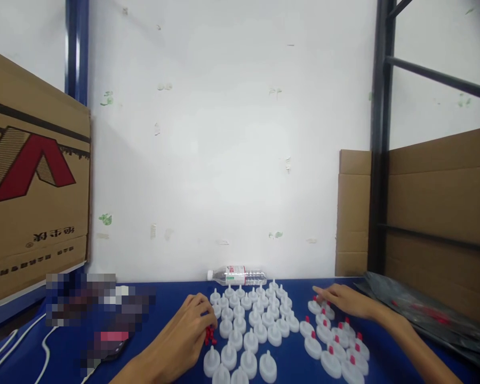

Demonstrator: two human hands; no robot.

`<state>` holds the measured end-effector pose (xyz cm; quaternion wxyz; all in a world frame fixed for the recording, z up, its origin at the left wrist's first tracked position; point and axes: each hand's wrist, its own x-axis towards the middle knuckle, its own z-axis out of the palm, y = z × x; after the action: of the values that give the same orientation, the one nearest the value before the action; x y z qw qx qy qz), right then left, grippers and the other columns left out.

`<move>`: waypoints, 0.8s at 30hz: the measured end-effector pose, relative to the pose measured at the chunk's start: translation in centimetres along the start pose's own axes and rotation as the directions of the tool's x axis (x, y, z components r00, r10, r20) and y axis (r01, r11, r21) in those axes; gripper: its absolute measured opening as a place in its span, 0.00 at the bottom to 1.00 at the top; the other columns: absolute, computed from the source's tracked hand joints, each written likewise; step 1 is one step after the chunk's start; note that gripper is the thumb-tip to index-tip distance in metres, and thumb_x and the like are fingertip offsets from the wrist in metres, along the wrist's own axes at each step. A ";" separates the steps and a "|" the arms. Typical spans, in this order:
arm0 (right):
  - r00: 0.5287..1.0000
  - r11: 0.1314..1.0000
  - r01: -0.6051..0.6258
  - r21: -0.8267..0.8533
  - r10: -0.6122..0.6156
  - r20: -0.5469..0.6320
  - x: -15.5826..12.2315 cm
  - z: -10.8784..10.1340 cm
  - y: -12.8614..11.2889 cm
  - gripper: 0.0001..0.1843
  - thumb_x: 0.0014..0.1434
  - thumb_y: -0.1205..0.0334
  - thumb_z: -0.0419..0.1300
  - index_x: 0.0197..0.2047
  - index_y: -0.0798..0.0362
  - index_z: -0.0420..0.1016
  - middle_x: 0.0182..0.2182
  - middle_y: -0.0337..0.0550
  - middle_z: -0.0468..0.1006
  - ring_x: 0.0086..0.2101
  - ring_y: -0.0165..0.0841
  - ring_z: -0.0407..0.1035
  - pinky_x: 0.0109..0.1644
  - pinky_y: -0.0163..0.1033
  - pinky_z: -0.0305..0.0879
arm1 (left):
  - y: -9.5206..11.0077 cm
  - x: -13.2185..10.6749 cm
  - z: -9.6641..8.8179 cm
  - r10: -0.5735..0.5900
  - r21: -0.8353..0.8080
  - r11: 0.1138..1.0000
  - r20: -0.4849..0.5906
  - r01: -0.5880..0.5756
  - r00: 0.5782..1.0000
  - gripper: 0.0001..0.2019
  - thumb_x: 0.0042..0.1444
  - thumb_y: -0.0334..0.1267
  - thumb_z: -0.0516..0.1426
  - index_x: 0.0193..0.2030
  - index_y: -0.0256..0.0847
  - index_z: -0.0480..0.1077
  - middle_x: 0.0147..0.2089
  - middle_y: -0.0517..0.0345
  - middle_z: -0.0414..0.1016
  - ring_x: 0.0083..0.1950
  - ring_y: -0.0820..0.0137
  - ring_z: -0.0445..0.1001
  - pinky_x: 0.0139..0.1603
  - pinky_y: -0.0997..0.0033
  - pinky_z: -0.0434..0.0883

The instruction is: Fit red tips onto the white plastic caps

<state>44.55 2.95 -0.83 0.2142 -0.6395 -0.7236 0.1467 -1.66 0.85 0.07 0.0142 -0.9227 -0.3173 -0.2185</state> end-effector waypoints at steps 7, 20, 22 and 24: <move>0.967 0.995 0.084 -0.057 -0.095 -0.237 0.7 -0.3 -0.7 0.35 0.66 0.35 0.44 0.46 0.52 0.83 0.47 0.53 0.83 0.50 0.51 0.75 0.59 0.49 0.65 | -0.1 0.1 -0.2 -0.004 0.019 1.000 -0.064 0.005 0.998 0.20 0.55 0.14 0.47 0.40 0.42 0.71 0.46 0.56 0.74 0.51 0.62 0.66 0.52 0.59 0.67; 0.680 0.721 0.668 -0.182 -0.691 -0.243 -3.7 6.9 -15.9 0.08 0.72 0.62 0.49 0.51 0.46 0.67 0.46 0.45 0.78 0.46 0.37 0.74 0.51 0.40 0.71 | 2.0 0.5 2.2 0.247 0.292 0.943 -0.285 -0.162 0.926 0.20 0.65 0.33 0.54 0.64 0.46 0.62 0.48 0.50 0.76 0.50 0.55 0.70 0.54 0.51 0.67; 0.596 0.629 0.738 -0.244 -0.777 -0.202 -4.1 9.5 -17.0 0.04 0.72 0.61 0.52 0.43 0.47 0.67 0.39 0.41 0.79 0.37 0.34 0.75 0.44 0.37 0.71 | 2.2 0.5 2.8 0.317 0.360 0.910 -0.277 -0.208 0.907 0.15 0.65 0.41 0.57 0.57 0.45 0.66 0.45 0.51 0.77 0.47 0.56 0.72 0.51 0.53 0.69; 0.505 0.526 0.759 -0.383 -0.848 -0.164 -4.3 11.6 -17.6 0.10 0.73 0.61 0.51 0.36 0.48 0.64 0.30 0.38 0.78 0.29 0.32 0.72 0.37 0.36 0.69 | 2.3 0.4 3.2 0.406 0.440 0.858 -0.265 -0.265 0.875 0.06 0.66 0.41 0.57 0.46 0.44 0.70 0.40 0.52 0.77 0.44 0.58 0.72 0.49 0.55 0.70</move>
<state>23.96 -2.99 -2.87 0.2894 -0.2620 -0.9034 -0.1772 1.24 -0.21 -2.44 0.2919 -0.8890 -0.1782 -0.3046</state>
